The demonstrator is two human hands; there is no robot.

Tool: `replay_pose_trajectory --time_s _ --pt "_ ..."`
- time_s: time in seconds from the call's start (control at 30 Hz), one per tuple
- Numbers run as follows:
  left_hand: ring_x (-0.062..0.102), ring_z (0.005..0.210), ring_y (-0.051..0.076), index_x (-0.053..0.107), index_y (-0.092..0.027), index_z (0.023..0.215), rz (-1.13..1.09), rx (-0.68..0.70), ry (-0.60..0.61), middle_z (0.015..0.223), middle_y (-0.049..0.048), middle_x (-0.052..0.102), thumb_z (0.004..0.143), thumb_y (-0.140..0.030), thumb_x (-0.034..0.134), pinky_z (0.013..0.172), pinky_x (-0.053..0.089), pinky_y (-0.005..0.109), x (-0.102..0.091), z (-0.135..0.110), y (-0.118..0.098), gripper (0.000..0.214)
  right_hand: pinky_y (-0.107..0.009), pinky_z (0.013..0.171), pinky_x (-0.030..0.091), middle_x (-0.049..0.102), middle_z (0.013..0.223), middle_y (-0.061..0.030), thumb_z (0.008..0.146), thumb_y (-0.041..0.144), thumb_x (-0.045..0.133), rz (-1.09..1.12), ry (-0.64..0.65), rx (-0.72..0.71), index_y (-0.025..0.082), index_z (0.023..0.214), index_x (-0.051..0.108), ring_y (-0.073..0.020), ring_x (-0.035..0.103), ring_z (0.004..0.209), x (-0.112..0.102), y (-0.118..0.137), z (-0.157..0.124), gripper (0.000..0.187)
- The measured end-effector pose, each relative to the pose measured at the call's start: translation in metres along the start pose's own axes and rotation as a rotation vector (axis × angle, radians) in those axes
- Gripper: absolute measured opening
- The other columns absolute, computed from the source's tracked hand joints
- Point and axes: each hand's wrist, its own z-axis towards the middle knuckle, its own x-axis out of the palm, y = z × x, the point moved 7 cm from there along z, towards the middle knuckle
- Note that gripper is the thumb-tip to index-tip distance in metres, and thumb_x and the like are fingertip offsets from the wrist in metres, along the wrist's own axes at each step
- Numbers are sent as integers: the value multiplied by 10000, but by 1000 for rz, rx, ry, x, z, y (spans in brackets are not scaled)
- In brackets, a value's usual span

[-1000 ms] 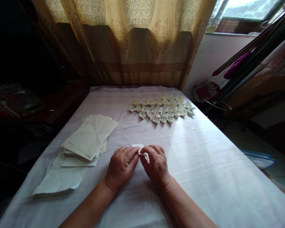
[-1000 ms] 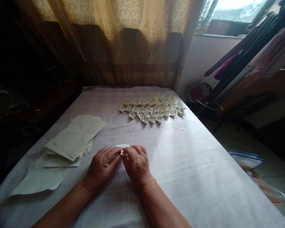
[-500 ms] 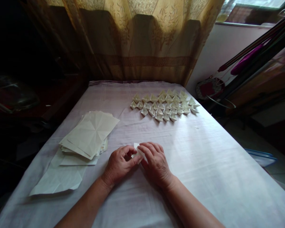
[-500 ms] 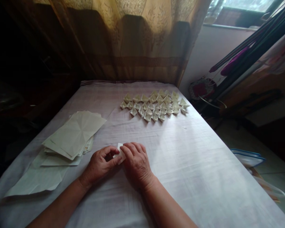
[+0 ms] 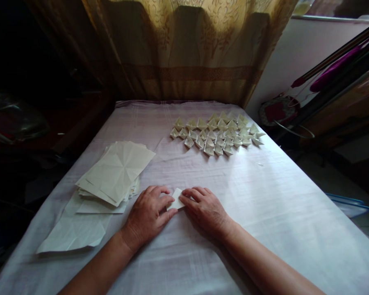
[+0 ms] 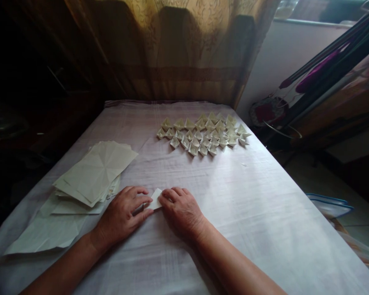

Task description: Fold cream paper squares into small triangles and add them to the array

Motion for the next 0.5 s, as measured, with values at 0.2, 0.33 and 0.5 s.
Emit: replay_pose_trajectory --time_s 0.2,0.33,0.5 --pt "607 834 202 669 -220 944 168 118 -33 899 14 697 894 -212 630 788 446 359 2 -11 -15 65 -343 793 470 708 1081 -55 907 210 613 99 -38 55 237 1080 685 -205 605 945 -5 -2 -10 190" --pt "588 810 199 654 -217 932 167 128 -39 874 12 687 955 -191 519 769 424 352 4 -10 -13 139 -357 843 466 712 1078 -44 925 248 607 199 -112 177 261 1027 716 -207 605 991 -6 -20 -22 150" --pt "568 823 211 624 -211 842 83 -30 -10 838 24 658 952 -254 541 774 423 359 7 -7 3 144 -402 885 456 718 1060 -44 904 261 627 299 -147 327 248 864 723 -229 606 1032 -2 -37 -25 104"
